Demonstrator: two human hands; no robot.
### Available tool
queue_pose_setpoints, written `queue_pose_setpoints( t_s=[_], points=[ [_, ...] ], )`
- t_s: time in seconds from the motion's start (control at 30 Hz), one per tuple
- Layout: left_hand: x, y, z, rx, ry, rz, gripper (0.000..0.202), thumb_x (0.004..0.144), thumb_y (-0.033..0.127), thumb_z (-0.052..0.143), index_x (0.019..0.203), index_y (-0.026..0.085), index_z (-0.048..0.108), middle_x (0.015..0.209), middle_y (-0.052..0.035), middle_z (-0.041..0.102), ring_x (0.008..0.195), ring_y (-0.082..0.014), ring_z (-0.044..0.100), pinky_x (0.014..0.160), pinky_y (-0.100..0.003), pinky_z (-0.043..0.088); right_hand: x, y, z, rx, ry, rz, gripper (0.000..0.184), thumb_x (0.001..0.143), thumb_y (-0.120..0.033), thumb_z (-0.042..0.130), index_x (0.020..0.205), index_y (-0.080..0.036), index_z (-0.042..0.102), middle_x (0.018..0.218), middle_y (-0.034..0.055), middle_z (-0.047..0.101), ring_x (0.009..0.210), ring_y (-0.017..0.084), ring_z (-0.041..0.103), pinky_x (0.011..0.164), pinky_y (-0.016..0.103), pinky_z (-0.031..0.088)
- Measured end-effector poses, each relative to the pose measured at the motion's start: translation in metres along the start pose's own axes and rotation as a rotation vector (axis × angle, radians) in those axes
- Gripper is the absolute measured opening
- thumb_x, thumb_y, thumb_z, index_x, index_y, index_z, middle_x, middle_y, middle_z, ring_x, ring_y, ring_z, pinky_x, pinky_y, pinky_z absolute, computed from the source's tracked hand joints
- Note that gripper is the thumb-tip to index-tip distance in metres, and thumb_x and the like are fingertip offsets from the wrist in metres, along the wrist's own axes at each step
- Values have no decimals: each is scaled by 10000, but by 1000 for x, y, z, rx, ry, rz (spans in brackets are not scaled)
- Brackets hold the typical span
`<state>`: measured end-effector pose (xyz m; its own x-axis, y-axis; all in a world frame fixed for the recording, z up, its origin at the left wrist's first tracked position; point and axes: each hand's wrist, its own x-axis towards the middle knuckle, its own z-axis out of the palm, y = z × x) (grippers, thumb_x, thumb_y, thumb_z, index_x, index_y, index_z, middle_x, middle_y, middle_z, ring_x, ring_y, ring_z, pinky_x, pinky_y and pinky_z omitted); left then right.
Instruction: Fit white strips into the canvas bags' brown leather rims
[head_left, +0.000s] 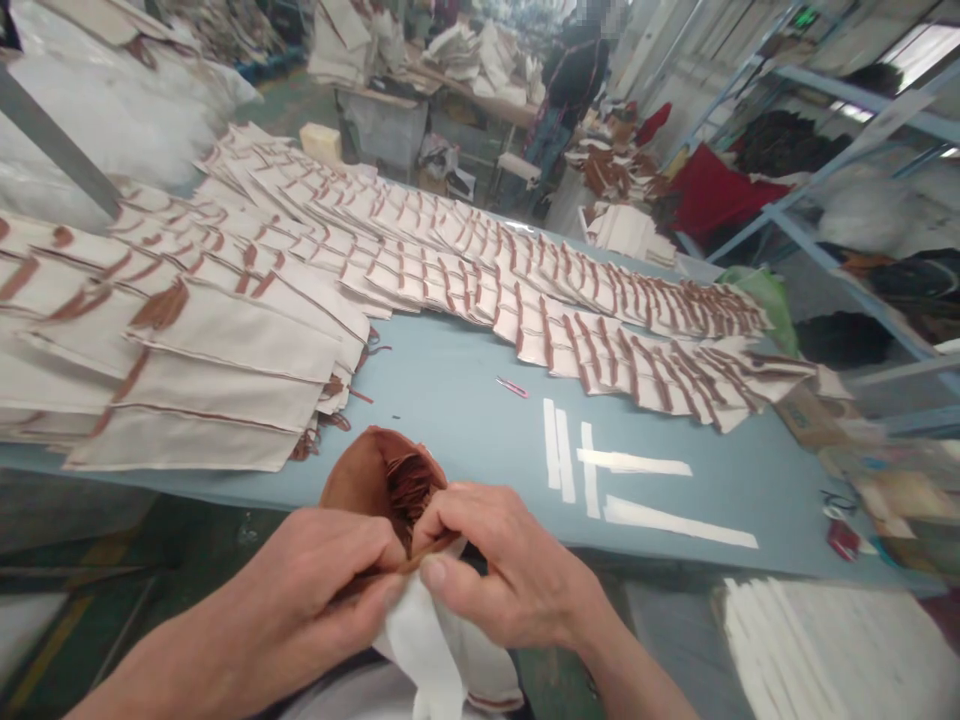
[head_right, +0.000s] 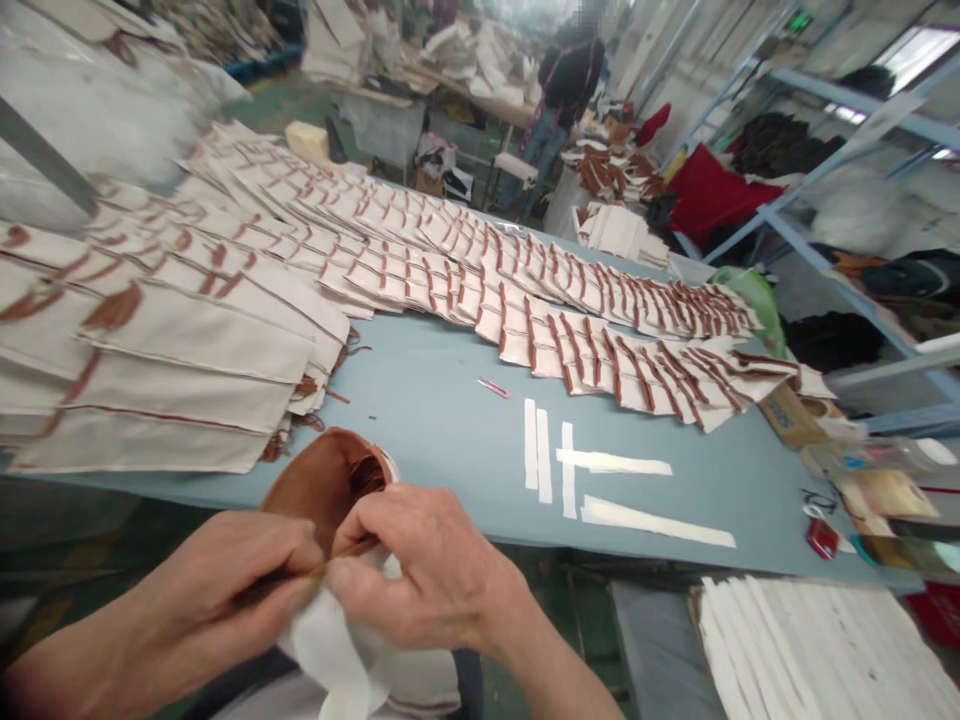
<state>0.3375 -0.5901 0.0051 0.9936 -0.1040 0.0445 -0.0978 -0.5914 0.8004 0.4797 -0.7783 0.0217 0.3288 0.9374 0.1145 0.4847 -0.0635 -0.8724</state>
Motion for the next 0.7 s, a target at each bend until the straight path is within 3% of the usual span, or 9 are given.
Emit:
queue_pose_setpoints(
  t_s=[0.1, 0.2, 0.43, 0.57, 0.7],
  points=[
    [2, 2, 4, 63, 61, 64, 255, 1047, 191, 508, 795, 230, 502, 701, 57, 580, 601, -119, 488, 594, -283, 324, 7, -1, -3, -91, -68, -6, 379, 1132, -289, 457, 760, -233, 511, 723, -19, 608, 701, 152, 550, 701, 283, 402],
    [6, 2, 7, 41, 64, 29, 254, 1047, 202, 492, 796, 238, 471, 697, 64, 549, 584, -119, 465, 569, -284, 304, 12, 6, 0, -107, -96, -59, 471, 1165, -343, 471, 707, -236, 442, 653, -42, 535, 631, 139, 484, 653, 292, 352],
    [7, 2, -11, -166, -113, -153, 325, 1041, 298, 491, 723, 232, 471, 653, 74, 473, 588, -116, 423, 548, -227, 326, 0, 10, 7, -169, -29, -189, 404, 1183, -328, 374, 828, -232, 540, 745, 8, 628, 698, 170, 541, 687, 302, 412],
    [5, 3, -21, -148, -89, -94, 424, 1100, 335, 400, 690, 227, 411, 628, 71, 441, 568, -112, 416, 541, -204, 345, -6, 1, 6, -277, -41, -213, 380, 1191, -273, 324, 929, -214, 594, 850, 39, 692, 792, 188, 598, 763, 314, 452],
    [-9, -13, -9, -2, 6, 16, 370, 1090, 254, 489, 721, 230, 497, 628, 73, 541, 545, -109, 477, 540, -253, 315, -11, 4, 11, -438, -36, -249, 345, 1186, -267, 385, 948, -206, 627, 872, 46, 718, 791, 196, 595, 695, 334, 428]
  ],
)
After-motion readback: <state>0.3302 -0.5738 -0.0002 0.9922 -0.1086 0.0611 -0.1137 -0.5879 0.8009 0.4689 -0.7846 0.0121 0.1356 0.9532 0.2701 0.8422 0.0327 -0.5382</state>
